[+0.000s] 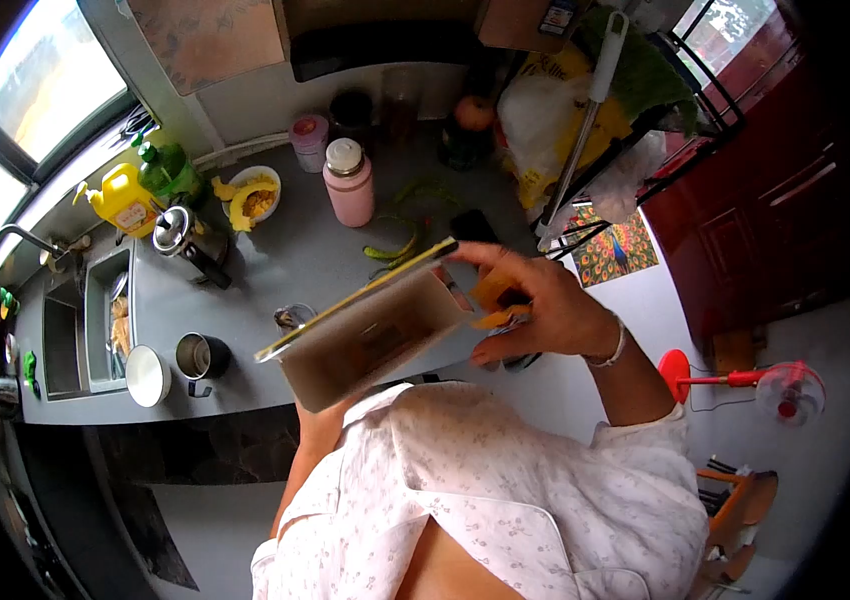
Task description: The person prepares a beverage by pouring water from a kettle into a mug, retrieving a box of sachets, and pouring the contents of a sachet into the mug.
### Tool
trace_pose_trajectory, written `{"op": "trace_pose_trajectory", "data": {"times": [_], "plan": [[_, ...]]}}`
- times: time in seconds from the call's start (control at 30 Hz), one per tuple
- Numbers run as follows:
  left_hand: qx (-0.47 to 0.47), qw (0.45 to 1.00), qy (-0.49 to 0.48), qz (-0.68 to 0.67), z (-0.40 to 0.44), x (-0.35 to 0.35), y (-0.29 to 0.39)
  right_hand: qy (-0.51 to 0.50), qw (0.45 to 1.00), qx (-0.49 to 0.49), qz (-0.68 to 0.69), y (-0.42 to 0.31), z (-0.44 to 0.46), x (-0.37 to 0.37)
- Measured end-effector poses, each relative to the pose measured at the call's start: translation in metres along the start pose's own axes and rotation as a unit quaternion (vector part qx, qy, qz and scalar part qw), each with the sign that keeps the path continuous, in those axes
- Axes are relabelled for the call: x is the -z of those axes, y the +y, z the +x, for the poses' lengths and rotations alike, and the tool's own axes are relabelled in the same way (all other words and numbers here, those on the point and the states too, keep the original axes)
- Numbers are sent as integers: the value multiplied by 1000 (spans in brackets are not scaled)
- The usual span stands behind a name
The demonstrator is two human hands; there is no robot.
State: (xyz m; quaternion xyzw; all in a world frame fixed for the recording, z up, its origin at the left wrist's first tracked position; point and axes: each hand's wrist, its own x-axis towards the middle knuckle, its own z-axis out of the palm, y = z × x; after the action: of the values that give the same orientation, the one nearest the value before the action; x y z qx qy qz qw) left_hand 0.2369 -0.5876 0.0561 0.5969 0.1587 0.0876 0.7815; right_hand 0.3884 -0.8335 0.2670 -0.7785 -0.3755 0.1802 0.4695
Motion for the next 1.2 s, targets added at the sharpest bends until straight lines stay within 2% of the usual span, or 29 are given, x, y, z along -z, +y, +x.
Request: {"op": "trace_pose_trajectory", "data": {"times": [0.03, 0.1, 0.17, 0.23, 0.27, 0.3, 0.37, 0.4, 0.47, 0.5, 0.57, 0.73, 0.83, 0.97, 1.2], "plan": [[27, 999, -6, 24, -2, -8, 15, 2, 999, 12, -37, 3, -1, -5], [0, 999, -20, 39, -1, -11, 15, 21, 998, 30, -43, 9, -2, -6], [13, 996, -51, 72, -3, -15, 27, 37, 997, 44, -47, 12, -2, -6], [76, 988, -130, -34, 1, -22, 34, 39, 999, 27, -22, 12, 0, -5], [68, 979, -190, -23, 4, -13, 25, 39, 999, 27, -22, 14, -1, -6], [62, 979, -191, -23, 6, -17, 24, 55, 998, 23, -4, 15, -2, -7], [28, 978, -169, -116, 6, -32, 30, 70, 997, 20, 14, 18, -3, -9], [52, 976, -194, -88, 8, -26, 26, 107, 992, 0, 64, 22, -5, -10], [42, 980, -170, -95, 4, -31, 32, 178, 973, -18, 143, 33, -6, -3], [37, 983, -148, -103, 2, -33, 34, 178, 973, -18, 143, 38, -6, 2], [34, 984, -148, -95, 1, -29, 27, 241, 955, -31, 172, 42, -6, 8], [74, 979, -189, -31, -1, -21, 21, 322, 935, -29, 146, 56, -4, 20], [97, 979, -172, -40, -8, -24, 25, 354, 922, -112, 108, 72, 2, 29], [107, 980, -163, -28, -12, -22, 25, 400, 913, -25, 75, 103, 19, 30], [96, 985, -145, -16, -14, -19, 28, 389, 916, -58, 80, 134, 46, 37]]}}
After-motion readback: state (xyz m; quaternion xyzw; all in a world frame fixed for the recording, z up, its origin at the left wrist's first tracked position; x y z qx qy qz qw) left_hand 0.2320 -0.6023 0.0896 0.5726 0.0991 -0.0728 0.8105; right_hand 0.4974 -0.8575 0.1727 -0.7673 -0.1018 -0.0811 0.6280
